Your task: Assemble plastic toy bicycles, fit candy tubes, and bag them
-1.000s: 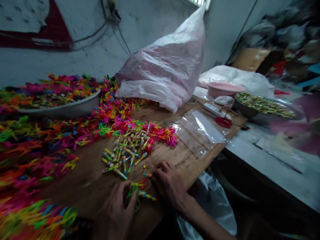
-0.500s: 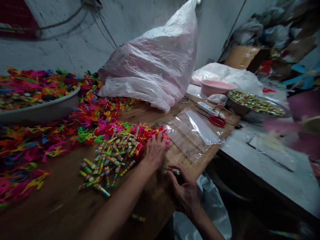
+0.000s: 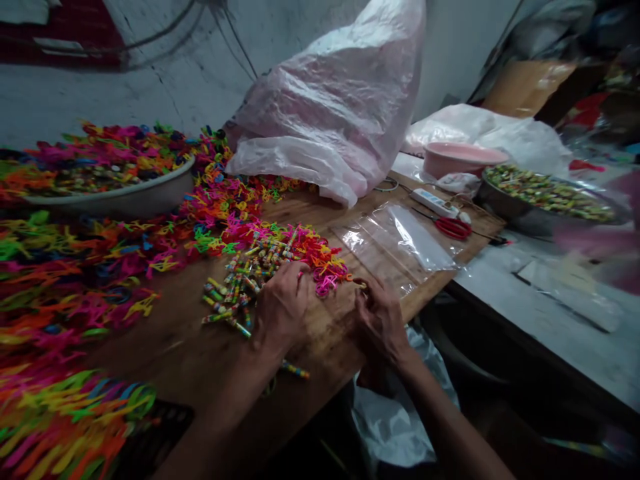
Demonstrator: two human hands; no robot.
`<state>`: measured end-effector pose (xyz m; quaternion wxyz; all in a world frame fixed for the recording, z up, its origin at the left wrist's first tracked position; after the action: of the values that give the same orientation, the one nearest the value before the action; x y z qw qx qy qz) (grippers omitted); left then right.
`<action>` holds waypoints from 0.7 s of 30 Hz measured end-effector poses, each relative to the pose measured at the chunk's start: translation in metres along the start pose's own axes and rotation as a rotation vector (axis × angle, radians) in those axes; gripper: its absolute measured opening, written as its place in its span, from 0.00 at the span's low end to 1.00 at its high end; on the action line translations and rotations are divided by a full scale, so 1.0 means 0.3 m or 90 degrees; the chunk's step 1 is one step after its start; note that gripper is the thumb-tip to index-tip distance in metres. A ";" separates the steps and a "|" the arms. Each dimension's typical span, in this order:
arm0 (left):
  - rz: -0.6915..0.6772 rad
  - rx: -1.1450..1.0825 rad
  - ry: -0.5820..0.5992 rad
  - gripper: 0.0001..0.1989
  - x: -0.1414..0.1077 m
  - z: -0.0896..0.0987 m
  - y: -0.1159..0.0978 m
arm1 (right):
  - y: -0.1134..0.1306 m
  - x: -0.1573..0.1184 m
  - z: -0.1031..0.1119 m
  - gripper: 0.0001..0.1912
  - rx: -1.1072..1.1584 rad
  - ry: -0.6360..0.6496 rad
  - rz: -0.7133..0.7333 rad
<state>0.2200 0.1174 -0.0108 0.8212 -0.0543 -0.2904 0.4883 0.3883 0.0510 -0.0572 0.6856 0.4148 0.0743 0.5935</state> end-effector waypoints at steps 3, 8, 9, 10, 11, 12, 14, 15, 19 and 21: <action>0.136 -0.190 0.017 0.08 -0.068 0.040 0.021 | 0.018 0.073 -0.022 0.13 -0.168 0.094 0.069; 0.262 -0.411 0.094 0.09 -0.190 0.007 0.047 | 0.004 0.133 -0.091 0.10 -0.201 0.156 0.116; 0.278 -0.440 0.113 0.10 -0.204 -0.001 0.049 | 0.000 0.132 -0.101 0.10 -0.202 0.155 0.120; 0.294 -0.465 0.129 0.10 -0.213 -0.006 0.051 | -0.005 0.127 -0.108 0.10 -0.202 0.151 0.122; 0.315 -0.488 0.140 0.10 -0.218 -0.008 0.052 | -0.008 0.121 -0.111 0.10 -0.202 0.143 0.122; 0.339 -0.509 0.147 0.11 -0.217 -0.008 0.053 | -0.011 0.113 -0.110 0.10 -0.201 0.135 0.120; 0.387 -0.546 0.152 0.13 -0.206 -0.003 0.054 | -0.012 0.101 -0.093 0.10 -0.198 0.115 0.113; 0.405 -0.562 0.150 0.13 -0.197 0.001 0.054 | -0.011 0.097 -0.078 0.10 -0.191 0.099 0.112; 0.425 -0.587 0.137 0.14 -0.166 -0.006 0.054 | -0.001 0.083 0.002 0.06 -0.112 0.041 0.154; 0.412 -0.579 0.152 0.14 -0.164 -0.028 0.054 | 0.005 0.066 0.032 0.04 -0.056 0.031 0.196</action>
<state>0.1946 0.0865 -0.0445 0.5510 -0.5431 -0.3450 0.5313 0.3986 0.0635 -0.0422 0.6021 0.3759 0.0003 0.7044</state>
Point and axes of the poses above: each hand's wrist, its own x-axis towards the middle knuckle, its own z-axis out of the back of the hand, y = z × x, the point moved 3 cm from there along x, towards the middle knuckle, and after that the axes turned 4 degrees about x, right-handed, at the moved point
